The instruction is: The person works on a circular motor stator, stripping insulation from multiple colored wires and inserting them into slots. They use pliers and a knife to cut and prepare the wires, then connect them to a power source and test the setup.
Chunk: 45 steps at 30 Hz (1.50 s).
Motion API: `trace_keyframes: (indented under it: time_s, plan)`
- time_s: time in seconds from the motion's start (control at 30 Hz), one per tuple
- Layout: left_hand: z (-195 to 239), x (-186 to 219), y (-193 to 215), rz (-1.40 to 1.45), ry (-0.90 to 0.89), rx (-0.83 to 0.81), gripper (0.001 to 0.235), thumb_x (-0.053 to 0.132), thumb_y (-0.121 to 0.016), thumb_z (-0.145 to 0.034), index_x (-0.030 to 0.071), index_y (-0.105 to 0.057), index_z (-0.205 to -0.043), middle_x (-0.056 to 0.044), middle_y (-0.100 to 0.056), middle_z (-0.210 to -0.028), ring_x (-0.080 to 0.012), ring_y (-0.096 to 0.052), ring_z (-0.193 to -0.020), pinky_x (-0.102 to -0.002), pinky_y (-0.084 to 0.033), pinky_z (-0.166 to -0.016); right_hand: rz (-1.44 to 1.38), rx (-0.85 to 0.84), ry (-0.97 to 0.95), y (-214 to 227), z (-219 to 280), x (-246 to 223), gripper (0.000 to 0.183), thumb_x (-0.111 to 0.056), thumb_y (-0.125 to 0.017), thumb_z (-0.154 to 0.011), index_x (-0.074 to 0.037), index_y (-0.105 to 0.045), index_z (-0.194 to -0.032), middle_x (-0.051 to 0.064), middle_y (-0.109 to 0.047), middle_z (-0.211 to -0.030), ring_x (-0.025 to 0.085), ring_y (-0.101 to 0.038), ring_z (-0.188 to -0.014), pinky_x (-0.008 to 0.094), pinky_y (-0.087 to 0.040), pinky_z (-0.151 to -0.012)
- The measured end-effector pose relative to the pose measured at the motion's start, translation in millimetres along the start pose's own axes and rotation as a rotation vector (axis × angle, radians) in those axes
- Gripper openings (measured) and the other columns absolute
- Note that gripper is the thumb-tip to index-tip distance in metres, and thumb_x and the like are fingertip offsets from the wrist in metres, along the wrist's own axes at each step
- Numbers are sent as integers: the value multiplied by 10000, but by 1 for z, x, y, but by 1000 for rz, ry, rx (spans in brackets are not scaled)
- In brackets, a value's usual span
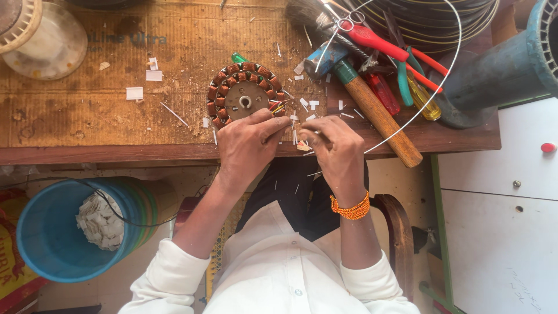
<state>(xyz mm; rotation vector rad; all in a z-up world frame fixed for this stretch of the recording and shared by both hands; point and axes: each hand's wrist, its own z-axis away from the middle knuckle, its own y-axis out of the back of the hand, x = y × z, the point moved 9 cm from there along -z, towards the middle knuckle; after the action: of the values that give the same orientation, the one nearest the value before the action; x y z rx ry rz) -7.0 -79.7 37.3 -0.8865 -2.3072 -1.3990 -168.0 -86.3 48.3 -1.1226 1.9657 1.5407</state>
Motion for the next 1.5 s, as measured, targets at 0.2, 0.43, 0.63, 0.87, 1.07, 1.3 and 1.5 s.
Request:
trace_keyframes:
  time_s: [0.2, 0.43, 0.63, 0.87, 1.07, 1.3, 1.5]
  plan:
    - [0, 0, -1, 2, -2, -10, 123, 248, -769, -895, 263, -804, -1013, 30, -655, -839, -230, -693, -717, -378, -525, -623, 24, -52, 2, -3, 1, 4, 144, -123, -754, -903, -9, -736, -987, 123, -737, -936, 252, -727, -829, 348, -558, -730]
    - [-2, 4, -1, -36, -4, -23, 109, 257, -769, -889, 266, -806, -991, 23, -641, -819, -233, -681, -695, -375, -519, -623, 3, -119, 57, -4, 0, -5, 92, -69, -695, -957, 7, -668, -1001, 132, -671, -956, 284, -683, -817, 376, -522, -710]
    - [1, 6, 1, -38, -64, 4, 119, 246, -787, -880, 241, -800, -999, 22, -647, -817, -225, -683, -715, -365, -520, -648, 21, -21, 133, -10, -16, -4, 139, -130, -684, -1015, -6, -629, -1043, 129, -621, -968, 278, -674, -815, 385, -526, -708]
    - [4, 2, 12, 80, -122, 143, 183, 150, -806, -865, 179, -779, -1043, 12, -709, -899, -203, -705, -757, -334, -543, -686, 12, 22, 147, -29, -21, 5, 116, -95, -699, -987, 0, -647, -1028, 141, -645, -945, 303, -671, -825, 396, -513, -703]
    - [7, -2, 7, 74, -121, 172, 200, 138, -824, -852, 163, -784, -1047, -2, -705, -869, -208, -707, -746, -344, -533, -662, 41, -78, 172, -18, 2, -20, 103, -54, -701, -947, 1, -657, -1022, 140, -633, -914, 310, -657, -797, 396, -519, -707]
    - [14, -1, 12, 119, -198, 193, 266, 88, -820, -825, 157, -783, -1078, -12, -718, -884, -203, -708, -766, -349, -510, -657, 132, 14, 250, -26, -28, -15, 122, -98, -722, -982, -4, -654, -1020, 143, -624, -941, 334, -651, -837, 409, -505, -717]
    - [14, -4, 8, 140, -181, 202, 262, 105, -827, -816, 148, -771, -1068, -15, -701, -854, -209, -696, -758, -351, -519, -668, 99, -2, 218, -21, 6, -21, 95, -63, -702, -974, -11, -661, -1042, 130, -647, -950, 311, -674, -855, 402, -534, -745]
